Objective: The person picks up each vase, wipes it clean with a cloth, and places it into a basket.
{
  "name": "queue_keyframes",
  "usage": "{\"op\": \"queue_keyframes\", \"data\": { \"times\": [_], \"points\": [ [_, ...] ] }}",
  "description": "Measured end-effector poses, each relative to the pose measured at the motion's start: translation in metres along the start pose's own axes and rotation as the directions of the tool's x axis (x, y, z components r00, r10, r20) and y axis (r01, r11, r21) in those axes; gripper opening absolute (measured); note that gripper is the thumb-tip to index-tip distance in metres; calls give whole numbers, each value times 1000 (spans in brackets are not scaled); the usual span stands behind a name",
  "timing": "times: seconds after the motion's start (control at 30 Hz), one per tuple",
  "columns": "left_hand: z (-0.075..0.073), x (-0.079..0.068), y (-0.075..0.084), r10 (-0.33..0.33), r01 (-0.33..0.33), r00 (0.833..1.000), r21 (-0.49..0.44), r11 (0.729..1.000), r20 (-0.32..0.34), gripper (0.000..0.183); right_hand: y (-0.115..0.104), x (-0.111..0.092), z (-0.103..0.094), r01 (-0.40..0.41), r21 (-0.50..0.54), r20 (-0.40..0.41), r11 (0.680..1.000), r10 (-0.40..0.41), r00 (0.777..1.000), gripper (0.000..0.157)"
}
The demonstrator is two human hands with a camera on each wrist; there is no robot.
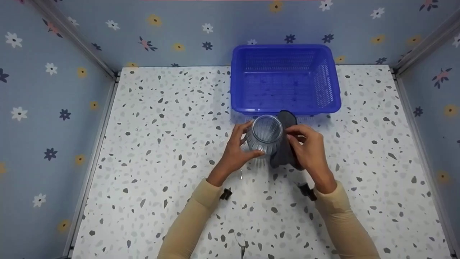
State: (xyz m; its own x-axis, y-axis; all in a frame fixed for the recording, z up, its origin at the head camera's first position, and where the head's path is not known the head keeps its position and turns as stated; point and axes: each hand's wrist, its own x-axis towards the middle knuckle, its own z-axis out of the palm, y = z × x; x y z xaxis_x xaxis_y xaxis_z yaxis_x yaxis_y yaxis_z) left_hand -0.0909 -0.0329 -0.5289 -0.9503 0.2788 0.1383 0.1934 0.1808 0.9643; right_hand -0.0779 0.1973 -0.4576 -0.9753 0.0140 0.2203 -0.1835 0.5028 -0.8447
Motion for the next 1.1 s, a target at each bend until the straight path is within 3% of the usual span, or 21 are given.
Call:
{"op": "queue_keyframes", "data": {
  "times": [0.23, 0.47, 0.7, 0.83, 1.1],
  "points": [
    [0, 0, -1, -6, 6, 1000, -4, 1000, -2, 97, 16, -2, 6, -58, 1, 22, 998, 58, 998, 12],
    [1, 0, 0, -13, 13, 1000, -9, 1000, -1, 97, 49, -6, 25, -122, -58, 88, 991, 127, 988, 11],
    [1, 0, 0, -11, 11, 1000, -7, 1000, 2, 97, 71, -7, 41, -94, -138, 142, 986, 114, 983, 11],
    [0, 0, 0, -6, 6, 1000, -2, 1000, 2, 97, 76, -6, 44, -82, -164, 153, 983, 107, 982, 11],
    [1, 1, -1, -3, 3, 1000, -5, 1000, 2, 96, 69, -8, 38, -109, -107, 123, 988, 122, 985, 9]
  ]
}}
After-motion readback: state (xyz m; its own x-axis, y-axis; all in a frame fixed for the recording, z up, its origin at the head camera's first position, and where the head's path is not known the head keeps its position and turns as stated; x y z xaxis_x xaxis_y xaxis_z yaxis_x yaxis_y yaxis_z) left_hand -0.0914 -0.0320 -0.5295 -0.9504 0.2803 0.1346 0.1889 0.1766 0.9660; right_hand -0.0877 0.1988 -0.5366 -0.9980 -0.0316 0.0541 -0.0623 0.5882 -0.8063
